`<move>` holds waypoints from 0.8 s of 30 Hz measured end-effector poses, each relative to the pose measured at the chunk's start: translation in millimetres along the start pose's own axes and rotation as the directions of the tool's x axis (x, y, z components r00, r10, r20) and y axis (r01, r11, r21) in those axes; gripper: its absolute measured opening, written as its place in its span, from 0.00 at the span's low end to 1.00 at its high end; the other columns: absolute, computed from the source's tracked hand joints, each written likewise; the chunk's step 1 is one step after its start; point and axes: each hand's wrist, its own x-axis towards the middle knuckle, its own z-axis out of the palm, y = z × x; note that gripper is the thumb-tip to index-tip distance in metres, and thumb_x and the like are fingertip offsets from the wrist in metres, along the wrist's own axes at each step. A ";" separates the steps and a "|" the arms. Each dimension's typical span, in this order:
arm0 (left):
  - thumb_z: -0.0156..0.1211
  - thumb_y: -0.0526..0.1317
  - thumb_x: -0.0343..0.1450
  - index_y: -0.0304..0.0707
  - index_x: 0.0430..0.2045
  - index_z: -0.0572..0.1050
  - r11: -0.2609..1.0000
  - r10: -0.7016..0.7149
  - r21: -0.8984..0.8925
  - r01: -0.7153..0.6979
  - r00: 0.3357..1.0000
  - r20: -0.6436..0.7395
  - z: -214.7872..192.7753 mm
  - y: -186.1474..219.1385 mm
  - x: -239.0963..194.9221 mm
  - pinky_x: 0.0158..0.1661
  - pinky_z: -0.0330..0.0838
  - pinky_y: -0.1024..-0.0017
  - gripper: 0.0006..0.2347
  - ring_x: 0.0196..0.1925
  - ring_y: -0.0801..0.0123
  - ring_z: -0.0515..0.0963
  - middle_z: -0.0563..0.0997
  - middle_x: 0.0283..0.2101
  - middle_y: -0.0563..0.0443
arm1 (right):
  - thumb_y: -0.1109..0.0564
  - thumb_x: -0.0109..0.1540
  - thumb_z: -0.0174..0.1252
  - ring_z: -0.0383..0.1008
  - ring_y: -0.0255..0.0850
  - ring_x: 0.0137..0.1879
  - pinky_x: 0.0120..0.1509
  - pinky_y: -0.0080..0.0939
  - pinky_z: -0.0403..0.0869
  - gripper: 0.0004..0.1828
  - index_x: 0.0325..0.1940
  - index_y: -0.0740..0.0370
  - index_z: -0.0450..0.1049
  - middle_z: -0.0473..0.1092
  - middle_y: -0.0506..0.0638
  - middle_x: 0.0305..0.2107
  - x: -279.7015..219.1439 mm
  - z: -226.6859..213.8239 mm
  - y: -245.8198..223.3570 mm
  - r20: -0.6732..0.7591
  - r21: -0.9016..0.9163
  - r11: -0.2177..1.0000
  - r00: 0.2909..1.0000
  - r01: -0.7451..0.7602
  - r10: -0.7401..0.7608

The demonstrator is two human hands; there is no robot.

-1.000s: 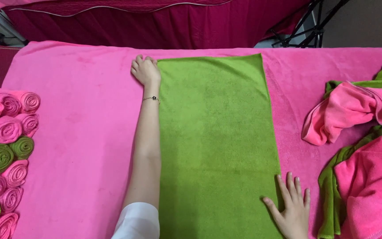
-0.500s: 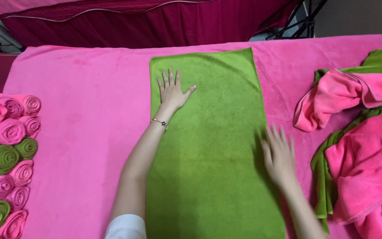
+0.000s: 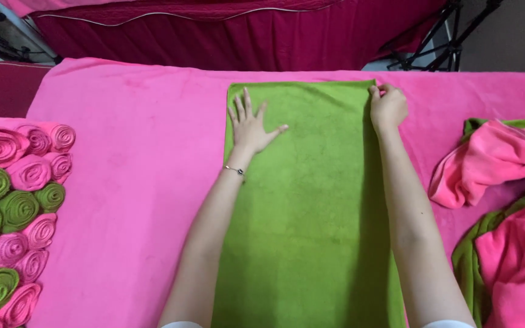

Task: The person folds a green towel on a pink surface, first into a triangle and then into a narrow strip. They then roll the towel tightly from one end to form a rose-like shape and place it with other folded towels.

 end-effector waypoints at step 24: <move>0.36 0.64 0.81 0.54 0.73 0.64 0.914 0.173 0.390 -0.114 0.978 -0.120 28.6 -20.4 50.4 0.76 0.26 0.41 0.28 0.83 0.51 0.40 0.48 0.82 0.47 | 0.51 0.73 0.52 0.61 0.58 0.76 0.76 0.69 0.55 0.21 0.71 0.53 0.73 0.65 0.59 0.67 -99.6 -58.6 -127.5 0.100 0.085 0.786 0.780 0.612 -0.618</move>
